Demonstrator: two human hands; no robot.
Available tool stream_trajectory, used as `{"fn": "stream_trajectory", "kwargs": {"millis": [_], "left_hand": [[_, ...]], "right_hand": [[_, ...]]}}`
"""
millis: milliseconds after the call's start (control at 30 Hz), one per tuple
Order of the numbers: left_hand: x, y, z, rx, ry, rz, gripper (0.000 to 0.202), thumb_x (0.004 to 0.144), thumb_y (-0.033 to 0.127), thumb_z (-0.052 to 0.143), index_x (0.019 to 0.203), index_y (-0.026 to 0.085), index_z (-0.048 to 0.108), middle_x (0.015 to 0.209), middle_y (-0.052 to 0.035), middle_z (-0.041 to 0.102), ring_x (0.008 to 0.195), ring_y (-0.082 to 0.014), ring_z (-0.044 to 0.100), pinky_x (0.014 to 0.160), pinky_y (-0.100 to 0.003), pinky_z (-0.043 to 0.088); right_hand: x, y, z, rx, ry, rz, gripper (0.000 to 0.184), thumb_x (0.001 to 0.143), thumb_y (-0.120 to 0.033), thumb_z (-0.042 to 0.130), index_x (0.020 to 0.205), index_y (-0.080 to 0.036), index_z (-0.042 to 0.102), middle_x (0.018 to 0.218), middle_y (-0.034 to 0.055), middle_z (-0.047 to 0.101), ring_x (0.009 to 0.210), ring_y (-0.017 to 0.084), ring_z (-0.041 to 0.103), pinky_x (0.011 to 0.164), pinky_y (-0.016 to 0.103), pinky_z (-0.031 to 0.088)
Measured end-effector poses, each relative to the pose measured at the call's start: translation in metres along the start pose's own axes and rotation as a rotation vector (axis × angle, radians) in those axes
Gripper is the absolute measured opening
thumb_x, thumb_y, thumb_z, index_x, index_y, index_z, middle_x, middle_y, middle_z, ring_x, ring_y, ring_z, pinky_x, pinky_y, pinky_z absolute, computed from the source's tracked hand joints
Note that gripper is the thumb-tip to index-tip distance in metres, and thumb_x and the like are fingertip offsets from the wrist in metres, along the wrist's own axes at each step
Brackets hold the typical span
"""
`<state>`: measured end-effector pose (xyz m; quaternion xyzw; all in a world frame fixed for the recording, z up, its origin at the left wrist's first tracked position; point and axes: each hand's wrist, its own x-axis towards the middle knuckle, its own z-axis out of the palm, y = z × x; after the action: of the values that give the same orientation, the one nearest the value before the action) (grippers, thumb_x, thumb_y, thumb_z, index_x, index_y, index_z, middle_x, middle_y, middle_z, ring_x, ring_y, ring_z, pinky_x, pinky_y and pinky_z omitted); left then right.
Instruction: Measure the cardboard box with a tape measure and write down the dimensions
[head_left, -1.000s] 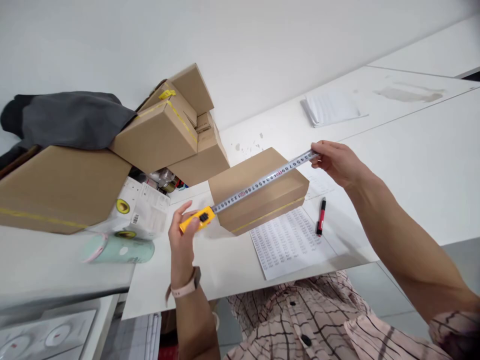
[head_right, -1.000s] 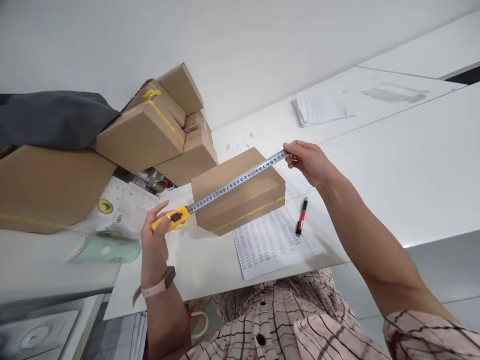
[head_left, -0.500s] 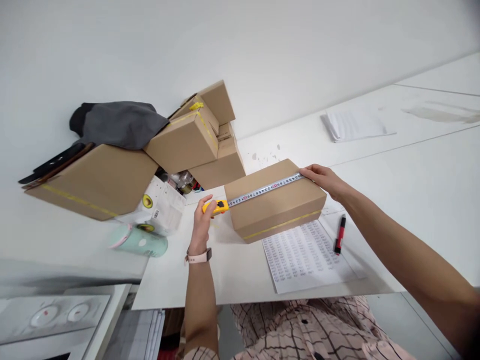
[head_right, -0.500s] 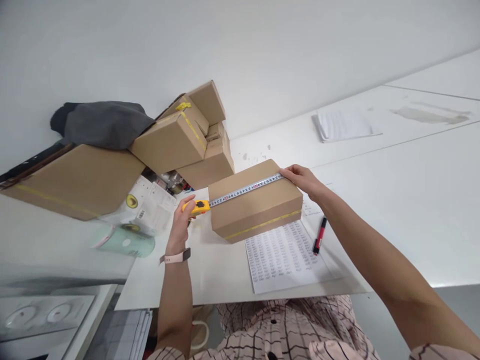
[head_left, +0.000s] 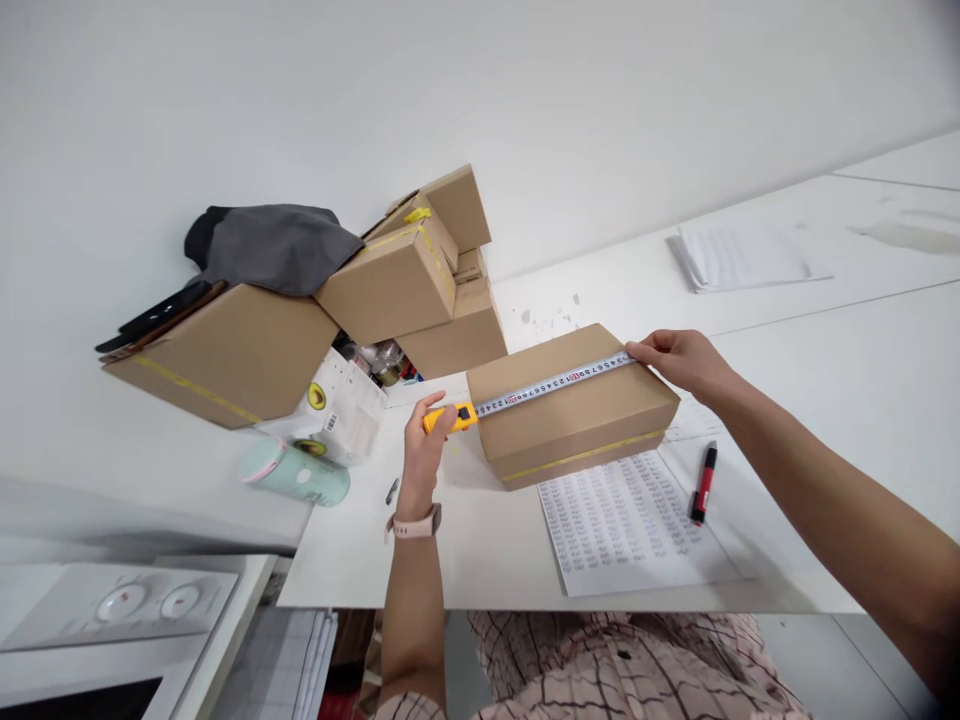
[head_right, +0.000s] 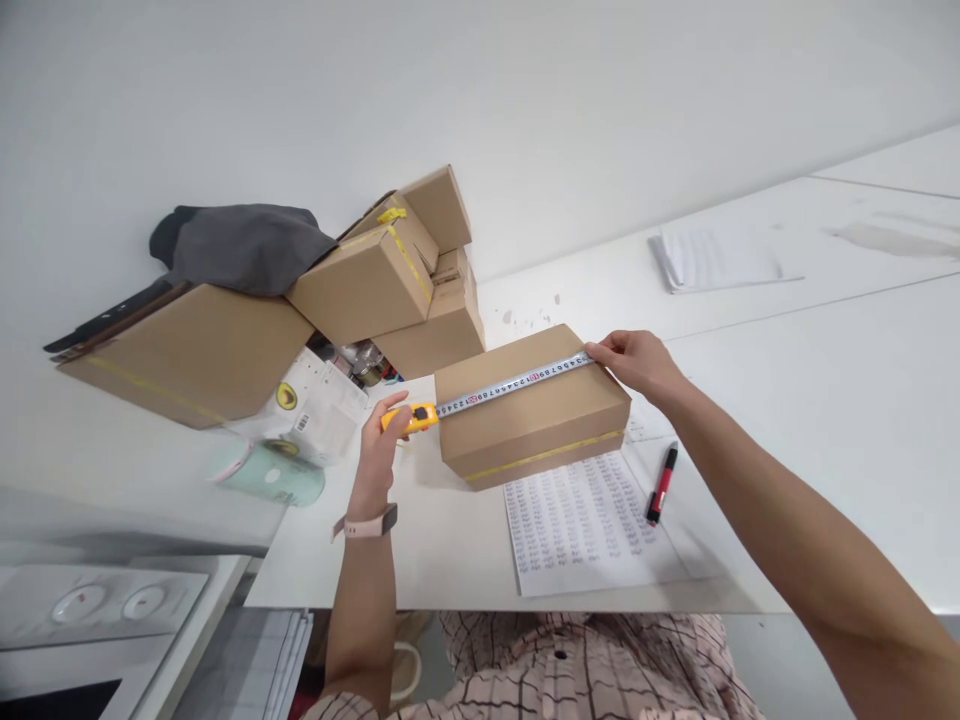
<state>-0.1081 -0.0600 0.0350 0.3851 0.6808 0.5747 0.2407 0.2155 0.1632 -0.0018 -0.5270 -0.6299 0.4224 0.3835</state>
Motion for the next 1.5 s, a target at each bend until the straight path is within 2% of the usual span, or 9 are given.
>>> {"fn": "stream_trajectory", "kwargs": {"millis": [100, 167, 300, 500, 1033, 1167, 1267, 1367, 1500], "left_hand": [[-0.038, 0.009, 0.0, -0.059, -0.161, -0.014, 0.068, 0.073, 0.054, 0.083, 0.13, 0.022, 0.064, 0.109, -0.0062, 0.065, 0.092, -0.0189, 0.064, 0.072, -0.025, 0.05], [-0.07, 0.009, 0.011, -0.144, -0.444, -0.138, 0.074, 0.072, 0.053, 0.086, 0.135, 0.024, 0.06, 0.116, -0.0079, 0.063, 0.089, -0.0195, 0.065, 0.066, -0.026, 0.051], [-0.126, -0.001, 0.069, -0.46, -0.92, -0.46, 0.087, 0.055, 0.039, 0.098, 0.13, 0.022, 0.059, 0.114, -0.0089, 0.066, 0.091, -0.0206, 0.067, 0.074, -0.029, 0.054], [-0.134, 0.014, 0.14, -0.79, -0.759, -0.484, 0.076, 0.056, 0.046, 0.095, 0.114, 0.019, 0.054, 0.095, -0.0032, 0.066, 0.077, -0.0206, 0.071, 0.071, -0.033, 0.057], [-0.136, 0.019, 0.156, -0.817, -0.682, -0.491, 0.073, 0.061, 0.056, 0.088, 0.113, 0.017, 0.054, 0.098, -0.0081, 0.068, 0.084, -0.0292, 0.074, 0.078, -0.046, 0.062], [-0.135, 0.022, 0.141, -0.772, -0.672, -0.455, 0.066, 0.063, 0.055, 0.087, 0.107, 0.017, 0.058, 0.094, -0.0063, 0.067, 0.082, -0.026, 0.072, 0.079, -0.043, 0.061], [-0.145, 0.017, 0.108, -0.715, -0.586, -0.336, 0.072, 0.059, 0.045, 0.093, 0.117, 0.02, 0.06, 0.102, -0.0061, 0.067, 0.087, -0.0235, 0.07, 0.081, -0.036, 0.059], [-0.157, 0.002, 0.069, -0.539, -0.373, -0.178, 0.087, 0.063, 0.04, 0.092, 0.138, 0.024, 0.05, 0.103, -0.0066, 0.069, 0.092, -0.0236, 0.069, 0.081, -0.033, 0.058], [-0.156, -0.025, 0.042, -0.373, -0.076, -0.152, 0.085, 0.068, 0.048, 0.088, 0.139, 0.024, 0.049, 0.111, -0.0084, 0.068, 0.099, -0.0256, 0.069, 0.083, -0.033, 0.059]], "right_hand": [[0.003, -0.016, -0.013, 0.091, 0.03, -0.098, 0.041, 0.071, -0.062, 0.077, 0.07, -0.022, 0.067, 0.077, 0.0054, 0.069, 0.075, 0.019, 0.057, 0.066, 0.033, 0.045], [0.006, -0.032, -0.014, 0.12, 0.018, -0.152, 0.039, 0.075, -0.061, 0.074, 0.077, -0.023, 0.068, 0.087, 0.0059, 0.071, 0.083, 0.02, 0.058, 0.072, 0.034, 0.046], [0.017, -0.067, 0.012, -0.049, -0.305, -0.239, 0.039, 0.08, -0.06, 0.07, 0.081, -0.022, 0.068, 0.092, 0.0071, 0.072, 0.084, 0.023, 0.061, 0.076, 0.037, 0.047], [0.054, -0.088, 0.067, -0.323, -0.485, -0.359, 0.036, 0.085, -0.055, 0.062, 0.077, -0.019, 0.064, 0.082, 0.0071, 0.069, 0.081, 0.022, 0.059, 0.078, 0.035, 0.045], [0.071, -0.053, 0.078, -0.288, -0.571, -0.339, 0.055, 0.071, -0.074, 0.066, 0.068, -0.019, 0.068, 0.074, 0.0043, 0.068, 0.078, 0.023, 0.06, 0.075, 0.035, 0.044], [0.063, -0.061, 0.064, -0.183, -0.554, -0.335, 0.058, 0.075, -0.076, 0.066, 0.076, -0.018, 0.072, 0.084, 0.0065, 0.072, 0.085, 0.025, 0.062, 0.079, 0.035, 0.047], [0.05, -0.056, 0.031, 0.033, -0.322, -0.333, 0.057, 0.086, -0.073, 0.059, 0.101, -0.021, 0.076, 0.109, 0.0094, 0.074, 0.102, 0.025, 0.064, 0.092, 0.037, 0.049], [0.024, -0.031, -0.008, 0.057, -0.06, -0.263, 0.062, 0.092, -0.075, 0.048, 0.11, -0.023, 0.076, 0.102, 0.0106, 0.073, 0.1, 0.025, 0.066, 0.095, 0.04, 0.051], [-0.023, 0.017, -0.029, -0.049, -0.098, -0.131, 0.074, 0.093, -0.079, 0.036, 0.127, -0.023, 0.07, 0.084, 0.0072, 0.069, 0.084, 0.025, 0.065, 0.086, 0.042, 0.055]]}}
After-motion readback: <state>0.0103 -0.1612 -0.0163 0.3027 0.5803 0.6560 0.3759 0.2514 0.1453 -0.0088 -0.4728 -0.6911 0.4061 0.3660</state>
